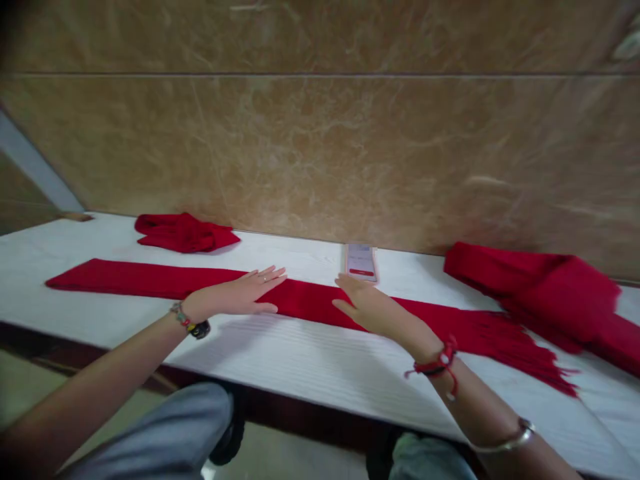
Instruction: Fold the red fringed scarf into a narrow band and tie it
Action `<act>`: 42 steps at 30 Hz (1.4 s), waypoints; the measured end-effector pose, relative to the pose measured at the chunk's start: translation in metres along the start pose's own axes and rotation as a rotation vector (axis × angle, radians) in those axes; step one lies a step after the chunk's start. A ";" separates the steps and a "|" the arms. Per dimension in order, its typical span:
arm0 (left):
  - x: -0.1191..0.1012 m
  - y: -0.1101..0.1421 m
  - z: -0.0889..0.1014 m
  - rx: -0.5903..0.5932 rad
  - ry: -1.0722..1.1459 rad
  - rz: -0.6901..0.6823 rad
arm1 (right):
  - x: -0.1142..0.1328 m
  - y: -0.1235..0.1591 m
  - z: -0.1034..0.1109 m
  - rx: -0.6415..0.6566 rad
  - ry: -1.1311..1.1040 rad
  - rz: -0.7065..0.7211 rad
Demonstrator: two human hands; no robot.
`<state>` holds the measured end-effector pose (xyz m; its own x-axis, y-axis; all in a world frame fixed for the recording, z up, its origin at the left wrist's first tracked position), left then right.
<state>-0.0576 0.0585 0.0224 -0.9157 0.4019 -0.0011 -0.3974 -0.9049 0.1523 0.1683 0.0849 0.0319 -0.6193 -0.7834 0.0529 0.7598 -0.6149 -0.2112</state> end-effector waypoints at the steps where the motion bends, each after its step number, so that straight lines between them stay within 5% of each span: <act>1: 0.019 0.013 -0.003 -0.006 -0.003 0.024 | 0.025 -0.020 -0.001 0.024 -0.043 0.059; 5: 0.090 0.066 -0.017 -0.084 -0.045 0.082 | 0.103 -0.086 -0.019 0.094 -0.165 0.270; 8: 0.128 0.092 -0.027 -0.155 -0.082 0.103 | 0.130 -0.114 -0.046 0.127 -0.179 0.405; 13: 0.157 0.106 -0.038 -0.264 -0.100 0.079 | 0.133 -0.120 -0.069 0.121 -0.129 0.476; 18: 0.182 0.119 -0.042 -0.212 -0.085 0.028 | 0.132 -0.115 -0.067 0.158 -0.099 0.472; 25: 0.261 0.175 -0.054 -0.106 -0.067 0.316 | 0.130 -0.113 -0.068 0.180 -0.151 0.473; 29: 0.264 0.185 -0.052 -0.060 0.009 0.423 | 0.143 -0.134 -0.061 0.111 -0.196 0.447; 32: 0.244 0.170 -0.046 -0.126 0.038 0.413 | 0.168 -0.160 -0.057 0.016 -0.209 0.489; 35: 0.233 0.155 -0.049 -0.129 0.026 0.385 | 0.188 -0.176 -0.068 0.072 -0.198 0.564; 42: 0.282 0.162 -0.060 -0.170 -0.050 0.407 | 0.186 -0.173 -0.089 0.109 -0.192 0.619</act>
<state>-0.3841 0.0166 -0.0128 -0.9972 0.0105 0.0739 -0.0130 -0.9993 -0.0341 -0.0956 0.0537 -0.0089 -0.0220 -0.9914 0.1290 0.9863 -0.0426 -0.1592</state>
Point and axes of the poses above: each hand's wrist, its own y-axis away from the middle knuckle, its own z-axis out of the back of the hand, x = y × z, the point moved 5 cm from there along -y, towards the middle knuckle, and after that the axes turned 3 degrees about z, right-handed, at the moved point
